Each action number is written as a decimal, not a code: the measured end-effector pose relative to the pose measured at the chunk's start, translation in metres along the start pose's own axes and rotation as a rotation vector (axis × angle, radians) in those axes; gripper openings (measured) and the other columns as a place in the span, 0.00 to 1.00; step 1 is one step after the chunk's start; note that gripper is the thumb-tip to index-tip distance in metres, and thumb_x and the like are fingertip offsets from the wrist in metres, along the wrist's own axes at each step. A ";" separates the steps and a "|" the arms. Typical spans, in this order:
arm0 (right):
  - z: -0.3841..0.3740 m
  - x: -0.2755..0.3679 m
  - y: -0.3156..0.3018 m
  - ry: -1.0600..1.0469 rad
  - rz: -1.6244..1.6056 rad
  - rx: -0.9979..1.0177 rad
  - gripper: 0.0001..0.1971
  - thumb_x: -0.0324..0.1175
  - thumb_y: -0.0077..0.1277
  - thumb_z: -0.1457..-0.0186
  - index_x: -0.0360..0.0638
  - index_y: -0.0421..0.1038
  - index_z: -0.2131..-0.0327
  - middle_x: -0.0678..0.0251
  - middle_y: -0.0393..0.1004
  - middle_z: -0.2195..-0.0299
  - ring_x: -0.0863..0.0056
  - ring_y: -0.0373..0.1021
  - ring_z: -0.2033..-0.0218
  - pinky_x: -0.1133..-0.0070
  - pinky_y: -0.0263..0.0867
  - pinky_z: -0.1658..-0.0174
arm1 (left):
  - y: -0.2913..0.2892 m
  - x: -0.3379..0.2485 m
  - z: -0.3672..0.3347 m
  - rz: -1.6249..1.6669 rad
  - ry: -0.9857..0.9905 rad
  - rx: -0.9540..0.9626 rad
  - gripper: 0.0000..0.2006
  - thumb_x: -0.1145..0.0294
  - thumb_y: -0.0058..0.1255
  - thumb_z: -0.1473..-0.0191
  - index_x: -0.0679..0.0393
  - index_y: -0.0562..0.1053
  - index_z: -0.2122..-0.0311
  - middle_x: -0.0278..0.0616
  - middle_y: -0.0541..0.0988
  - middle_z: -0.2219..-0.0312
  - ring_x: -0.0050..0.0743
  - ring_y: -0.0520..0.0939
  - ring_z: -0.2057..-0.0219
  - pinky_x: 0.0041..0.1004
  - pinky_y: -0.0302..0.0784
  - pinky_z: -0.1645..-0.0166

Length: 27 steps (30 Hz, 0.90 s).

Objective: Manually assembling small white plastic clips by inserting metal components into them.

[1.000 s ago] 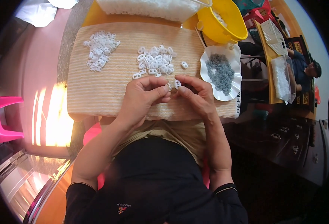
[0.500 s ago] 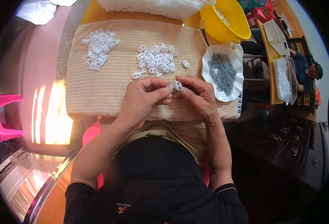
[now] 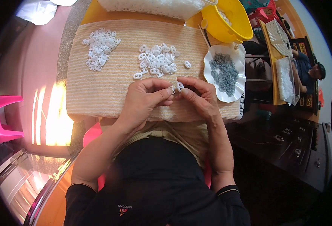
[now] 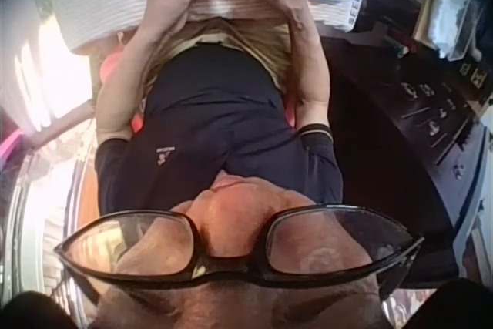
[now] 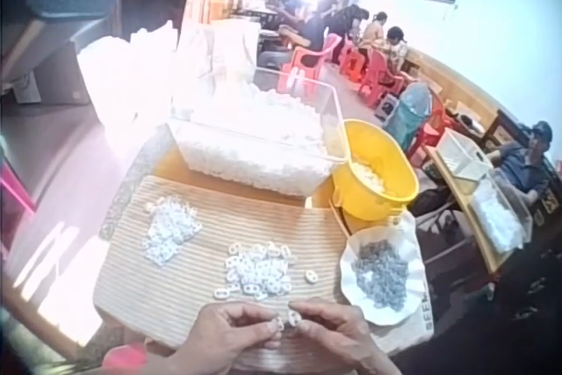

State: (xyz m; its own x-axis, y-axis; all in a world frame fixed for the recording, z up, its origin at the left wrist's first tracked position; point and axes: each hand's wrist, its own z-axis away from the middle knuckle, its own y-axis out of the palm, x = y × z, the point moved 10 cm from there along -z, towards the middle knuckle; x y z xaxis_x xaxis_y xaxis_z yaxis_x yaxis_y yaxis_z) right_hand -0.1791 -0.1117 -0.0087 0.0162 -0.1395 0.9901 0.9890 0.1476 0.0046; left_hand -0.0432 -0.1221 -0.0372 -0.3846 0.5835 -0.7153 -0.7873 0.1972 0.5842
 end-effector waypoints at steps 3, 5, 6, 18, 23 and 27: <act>-0.001 0.001 0.000 -0.013 -0.006 -0.008 0.16 0.25 0.52 0.44 0.33 0.69 0.52 0.64 0.75 0.62 0.78 0.73 0.64 0.83 0.69 0.57 | 0.000 -0.001 0.000 -0.003 0.000 0.005 0.07 0.76 0.55 0.48 0.64 0.74 0.63 0.39 0.78 0.72 0.21 0.79 0.71 0.22 0.80 0.65; 0.001 0.000 -0.001 -0.003 -0.009 -0.008 0.16 0.25 0.51 0.44 0.32 0.69 0.52 0.63 0.75 0.62 0.77 0.73 0.64 0.82 0.70 0.57 | 0.001 -0.001 0.000 -0.009 0.003 0.007 0.07 0.76 0.55 0.48 0.64 0.74 0.63 0.39 0.78 0.72 0.21 0.79 0.71 0.22 0.80 0.65; 0.001 0.000 -0.002 -0.004 -0.008 -0.009 0.16 0.25 0.51 0.44 0.32 0.69 0.52 0.63 0.75 0.62 0.77 0.73 0.64 0.82 0.70 0.57 | 0.001 0.000 0.000 -0.007 -0.001 0.010 0.07 0.76 0.55 0.48 0.64 0.74 0.63 0.39 0.78 0.72 0.21 0.79 0.71 0.22 0.80 0.65; 0.001 0.001 0.001 -0.029 -0.052 0.018 0.15 0.26 0.51 0.43 0.32 0.69 0.53 0.65 0.72 0.60 0.79 0.71 0.62 0.82 0.71 0.59 | 0.003 0.000 0.000 -0.004 -0.016 0.013 0.08 0.75 0.56 0.49 0.65 0.74 0.63 0.40 0.78 0.72 0.22 0.79 0.71 0.22 0.79 0.65; 0.001 0.003 0.005 -0.031 -0.026 0.050 0.14 0.25 0.51 0.43 0.32 0.69 0.53 0.66 0.72 0.63 0.80 0.72 0.64 0.84 0.69 0.60 | 0.004 -0.001 0.001 0.004 -0.014 0.015 0.08 0.75 0.55 0.49 0.65 0.74 0.62 0.40 0.78 0.72 0.22 0.79 0.71 0.22 0.79 0.64; 0.002 0.004 0.004 -0.006 -0.001 0.038 0.14 0.25 0.51 0.43 0.32 0.69 0.53 0.67 0.73 0.63 0.81 0.71 0.63 0.84 0.69 0.59 | 0.003 0.001 0.001 0.002 -0.023 0.020 0.08 0.75 0.55 0.48 0.65 0.74 0.62 0.41 0.78 0.71 0.22 0.79 0.71 0.22 0.79 0.64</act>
State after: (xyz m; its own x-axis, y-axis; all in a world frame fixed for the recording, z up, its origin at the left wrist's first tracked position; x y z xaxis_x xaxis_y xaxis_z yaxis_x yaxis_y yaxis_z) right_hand -0.1752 -0.1096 -0.0046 0.0138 -0.1335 0.9910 0.9827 0.1849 0.0113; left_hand -0.0460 -0.1204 -0.0358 -0.3746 0.6016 -0.7055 -0.7768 0.2117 0.5930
